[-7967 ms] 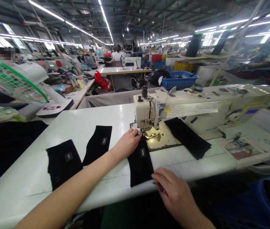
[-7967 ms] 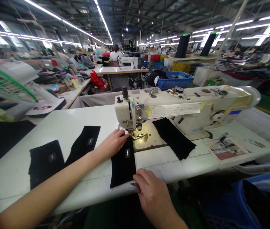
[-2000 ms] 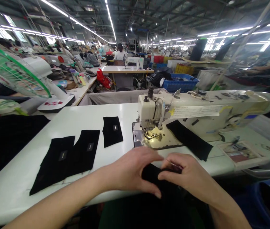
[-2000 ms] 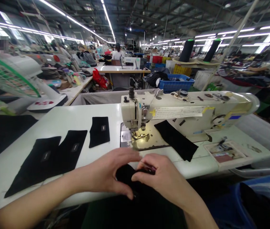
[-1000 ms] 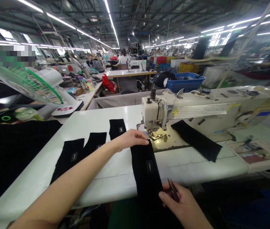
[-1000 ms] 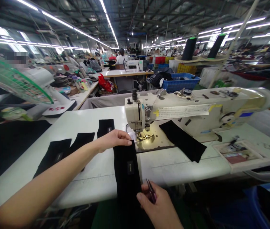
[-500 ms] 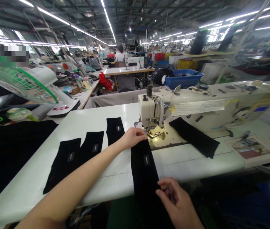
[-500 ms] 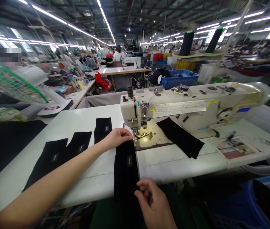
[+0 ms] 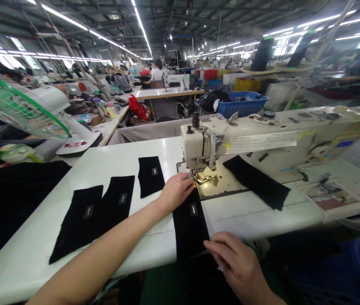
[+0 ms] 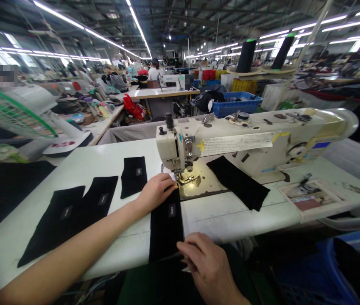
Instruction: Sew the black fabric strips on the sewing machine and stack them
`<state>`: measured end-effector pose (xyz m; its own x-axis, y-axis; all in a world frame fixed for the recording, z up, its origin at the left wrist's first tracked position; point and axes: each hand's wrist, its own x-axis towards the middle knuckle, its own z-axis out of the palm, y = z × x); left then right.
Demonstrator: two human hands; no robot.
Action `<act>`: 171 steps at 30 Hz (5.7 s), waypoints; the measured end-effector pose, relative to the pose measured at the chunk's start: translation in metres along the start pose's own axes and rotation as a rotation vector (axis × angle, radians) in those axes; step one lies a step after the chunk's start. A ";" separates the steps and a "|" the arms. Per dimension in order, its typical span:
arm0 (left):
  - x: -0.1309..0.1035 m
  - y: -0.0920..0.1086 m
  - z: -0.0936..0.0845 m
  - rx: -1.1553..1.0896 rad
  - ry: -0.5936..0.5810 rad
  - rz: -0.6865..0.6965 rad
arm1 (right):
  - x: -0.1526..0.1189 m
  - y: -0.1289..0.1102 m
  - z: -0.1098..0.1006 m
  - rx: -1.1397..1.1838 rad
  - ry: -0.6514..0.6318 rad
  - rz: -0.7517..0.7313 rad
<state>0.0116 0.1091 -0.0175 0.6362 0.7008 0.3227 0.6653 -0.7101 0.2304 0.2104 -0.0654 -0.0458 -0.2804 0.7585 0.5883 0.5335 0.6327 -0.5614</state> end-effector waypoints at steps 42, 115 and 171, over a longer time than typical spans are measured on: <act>0.004 -0.018 -0.004 0.010 -0.012 0.137 | 0.015 0.006 0.004 -0.140 -0.084 0.086; -0.021 0.006 -0.026 0.006 -0.096 0.398 | 0.066 0.047 -0.007 -0.401 -0.113 0.221; 0.010 -0.048 -0.013 -0.178 -0.057 0.232 | 0.063 0.062 -0.108 -0.481 0.386 0.649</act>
<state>-0.0185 0.1494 -0.0130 0.7875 0.5174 0.3349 0.4238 -0.8491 0.3153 0.3126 0.0047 0.0191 0.4345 0.7840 0.4433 0.7950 -0.1025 -0.5979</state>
